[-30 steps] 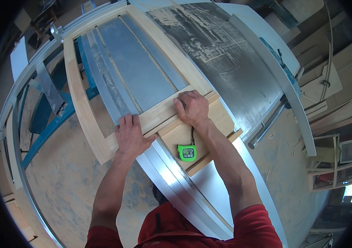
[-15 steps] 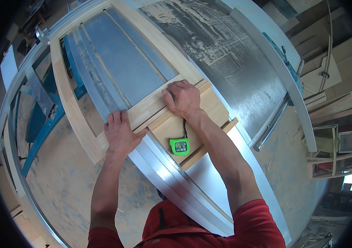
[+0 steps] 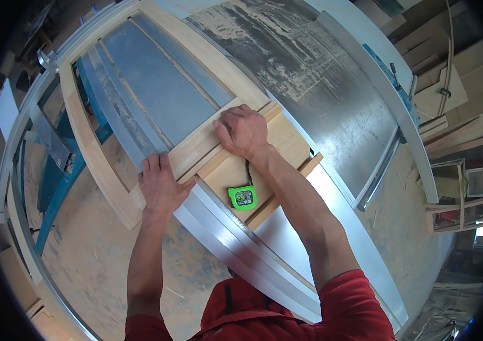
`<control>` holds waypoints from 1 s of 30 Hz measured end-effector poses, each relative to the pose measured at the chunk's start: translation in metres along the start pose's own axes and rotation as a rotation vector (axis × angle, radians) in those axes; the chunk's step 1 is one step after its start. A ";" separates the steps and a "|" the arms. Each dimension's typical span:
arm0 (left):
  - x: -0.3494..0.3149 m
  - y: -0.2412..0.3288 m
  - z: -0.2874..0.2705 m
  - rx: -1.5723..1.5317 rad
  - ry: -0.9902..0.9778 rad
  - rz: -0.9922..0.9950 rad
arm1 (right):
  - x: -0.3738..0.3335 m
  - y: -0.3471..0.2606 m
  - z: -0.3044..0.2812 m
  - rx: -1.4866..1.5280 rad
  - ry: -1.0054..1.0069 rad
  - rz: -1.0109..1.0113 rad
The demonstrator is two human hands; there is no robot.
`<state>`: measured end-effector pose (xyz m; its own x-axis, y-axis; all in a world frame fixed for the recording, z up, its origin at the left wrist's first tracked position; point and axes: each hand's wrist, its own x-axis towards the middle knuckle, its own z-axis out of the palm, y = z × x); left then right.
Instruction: Measuring and aligning a wooden frame on a production machine using a tape measure and marking with a pencil.
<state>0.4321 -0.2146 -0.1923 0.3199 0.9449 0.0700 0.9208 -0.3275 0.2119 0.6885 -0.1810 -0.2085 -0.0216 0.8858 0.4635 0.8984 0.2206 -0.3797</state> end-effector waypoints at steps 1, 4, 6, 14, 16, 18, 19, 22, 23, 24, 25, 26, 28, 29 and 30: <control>0.004 -0.003 -0.004 0.000 0.014 0.002 | 0.000 -0.004 -0.001 0.007 -0.019 0.016; 0.006 -0.012 -0.004 0.000 -0.006 0.000 | 0.008 -0.005 0.004 0.029 -0.044 0.041; 0.011 -0.020 -0.004 0.004 -0.017 -0.006 | 0.016 -0.008 0.009 0.021 -0.042 0.026; 0.058 -0.056 -0.018 -0.017 -0.039 -0.025 | 0.052 -0.025 0.039 0.033 -0.041 0.073; 0.070 -0.068 -0.021 0.002 -0.053 -0.027 | 0.062 -0.040 0.042 0.037 -0.064 0.104; 0.082 -0.079 -0.024 0.009 -0.056 -0.022 | 0.068 -0.063 0.045 -0.068 0.027 -0.004; 0.088 -0.083 -0.026 0.014 -0.055 -0.034 | 0.070 -0.073 0.046 -0.122 0.072 -0.057; 0.099 -0.108 -0.031 0.027 -0.079 -0.053 | 0.048 -0.129 0.048 -0.124 0.081 0.075; 0.106 -0.118 -0.034 0.019 -0.096 -0.055 | 0.049 -0.144 0.048 -0.128 0.080 0.093; 0.117 -0.130 -0.042 0.014 -0.112 -0.045 | 0.052 -0.159 0.047 -0.133 -0.005 0.174; 0.129 -0.143 -0.050 0.009 -0.133 -0.037 | 0.057 -0.174 0.048 -0.134 -0.092 0.256; 0.144 -0.159 -0.056 0.015 -0.151 -0.014 | 0.064 -0.188 0.053 -0.130 -0.180 0.340; 0.181 -0.172 -0.070 -0.008 -0.129 -0.017 | 0.101 -0.190 0.064 -0.138 -0.165 0.365; 0.191 -0.176 -0.073 -0.020 -0.121 -0.018 | 0.119 -0.184 0.068 -0.141 -0.157 0.361; 0.198 -0.179 -0.072 -0.019 -0.139 0.004 | 0.129 -0.178 0.074 -0.140 -0.154 0.352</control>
<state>0.3141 0.0313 -0.1462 0.3523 0.9336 -0.0651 0.9155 -0.3294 0.2308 0.4934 -0.0755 -0.1406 0.2420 0.9504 0.1955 0.9135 -0.1553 -0.3761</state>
